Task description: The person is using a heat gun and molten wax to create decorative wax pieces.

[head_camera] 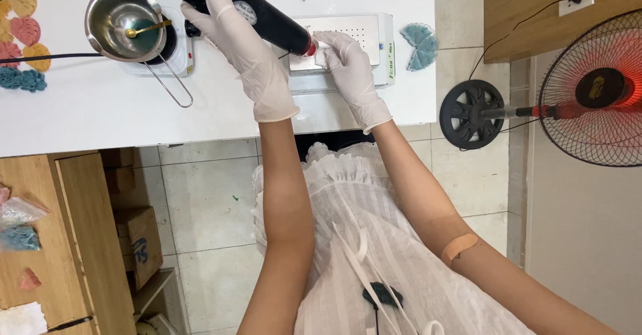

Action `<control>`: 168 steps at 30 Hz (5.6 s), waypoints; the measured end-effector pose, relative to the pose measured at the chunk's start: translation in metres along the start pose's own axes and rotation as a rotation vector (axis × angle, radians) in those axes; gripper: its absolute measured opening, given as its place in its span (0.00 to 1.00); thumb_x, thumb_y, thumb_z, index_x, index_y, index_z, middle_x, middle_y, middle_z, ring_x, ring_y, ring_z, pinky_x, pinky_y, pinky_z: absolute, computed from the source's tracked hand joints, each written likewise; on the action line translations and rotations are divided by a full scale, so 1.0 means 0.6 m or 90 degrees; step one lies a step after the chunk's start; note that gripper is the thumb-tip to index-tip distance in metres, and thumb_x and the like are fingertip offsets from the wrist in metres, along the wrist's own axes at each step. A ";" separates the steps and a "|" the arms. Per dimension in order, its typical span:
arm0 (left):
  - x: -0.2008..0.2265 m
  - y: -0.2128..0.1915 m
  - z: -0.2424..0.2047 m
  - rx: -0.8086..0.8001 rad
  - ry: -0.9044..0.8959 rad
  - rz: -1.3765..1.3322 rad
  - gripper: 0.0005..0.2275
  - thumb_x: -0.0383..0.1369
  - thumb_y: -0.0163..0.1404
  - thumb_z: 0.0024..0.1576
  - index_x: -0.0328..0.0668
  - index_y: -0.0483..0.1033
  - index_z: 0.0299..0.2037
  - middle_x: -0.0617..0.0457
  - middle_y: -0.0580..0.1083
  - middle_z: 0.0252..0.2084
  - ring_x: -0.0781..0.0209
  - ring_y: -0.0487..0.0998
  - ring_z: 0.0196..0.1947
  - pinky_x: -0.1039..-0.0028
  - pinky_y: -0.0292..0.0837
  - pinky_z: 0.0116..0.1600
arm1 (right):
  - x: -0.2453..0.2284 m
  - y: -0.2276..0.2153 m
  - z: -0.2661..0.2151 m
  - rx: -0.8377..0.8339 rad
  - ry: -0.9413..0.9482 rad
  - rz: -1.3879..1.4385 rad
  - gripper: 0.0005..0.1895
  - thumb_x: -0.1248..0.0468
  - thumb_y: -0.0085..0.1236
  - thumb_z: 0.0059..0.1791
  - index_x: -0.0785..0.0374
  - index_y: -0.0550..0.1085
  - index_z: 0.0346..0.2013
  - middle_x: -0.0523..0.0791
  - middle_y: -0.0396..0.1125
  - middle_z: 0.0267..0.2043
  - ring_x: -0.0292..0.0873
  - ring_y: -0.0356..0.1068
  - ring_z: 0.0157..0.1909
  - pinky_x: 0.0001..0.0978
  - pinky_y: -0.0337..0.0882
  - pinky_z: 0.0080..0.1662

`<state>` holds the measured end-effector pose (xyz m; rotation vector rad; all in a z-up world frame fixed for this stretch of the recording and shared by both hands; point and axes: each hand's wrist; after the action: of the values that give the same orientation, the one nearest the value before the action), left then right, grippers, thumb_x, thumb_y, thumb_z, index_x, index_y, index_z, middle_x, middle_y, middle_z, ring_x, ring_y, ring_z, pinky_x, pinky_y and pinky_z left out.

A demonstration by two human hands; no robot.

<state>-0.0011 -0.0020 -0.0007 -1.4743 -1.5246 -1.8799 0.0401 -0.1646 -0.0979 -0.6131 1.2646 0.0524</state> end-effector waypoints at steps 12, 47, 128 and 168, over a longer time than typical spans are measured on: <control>-0.028 -0.005 0.020 0.006 0.053 0.001 0.38 0.49 0.52 0.59 0.31 0.50 0.72 0.33 0.59 0.68 0.41 0.58 0.73 0.55 0.54 0.73 | 0.008 0.000 0.001 -0.004 0.000 0.000 0.19 0.77 0.51 0.53 0.64 0.75 0.57 0.49 0.71 0.58 0.44 0.73 0.60 0.30 0.71 0.60; -0.070 -0.006 0.039 -0.037 0.144 -0.139 0.17 0.33 0.49 0.66 0.38 0.60 0.62 0.54 0.65 0.48 0.67 0.65 0.43 0.71 0.68 0.53 | 0.042 0.004 0.003 -0.026 0.054 0.097 0.19 0.78 0.47 0.54 0.65 0.74 0.58 0.44 0.67 0.58 0.34 0.70 0.52 0.24 0.73 0.54; 0.134 -0.176 0.109 -0.018 0.089 -0.226 0.30 0.57 0.59 0.56 0.38 0.67 0.53 0.48 0.67 0.44 0.56 0.72 0.45 0.62 0.73 0.56 | 0.032 -0.008 0.009 0.000 0.106 0.148 0.17 0.75 0.50 0.55 0.66 0.75 0.58 0.43 0.70 0.56 0.31 0.69 0.53 0.21 0.69 0.55; -0.015 -0.612 0.295 0.530 -0.206 0.277 0.31 0.40 0.61 0.52 0.30 0.59 0.58 0.41 0.74 0.50 0.53 0.83 0.42 0.66 0.83 0.41 | 0.303 -0.071 0.340 -0.187 0.378 -0.241 0.11 0.64 0.59 0.51 0.64 0.81 0.45 0.46 0.75 0.40 0.37 0.71 0.40 0.27 0.71 0.46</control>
<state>-0.1815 0.2884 -0.2231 -1.5303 -1.6379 -0.6393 0.2924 -0.1601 -0.2111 -1.1721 1.7026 -0.2814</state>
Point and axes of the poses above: each hand's wrist, its own z-axis towards the middle knuckle, its own y-axis out of the palm, x = y × z
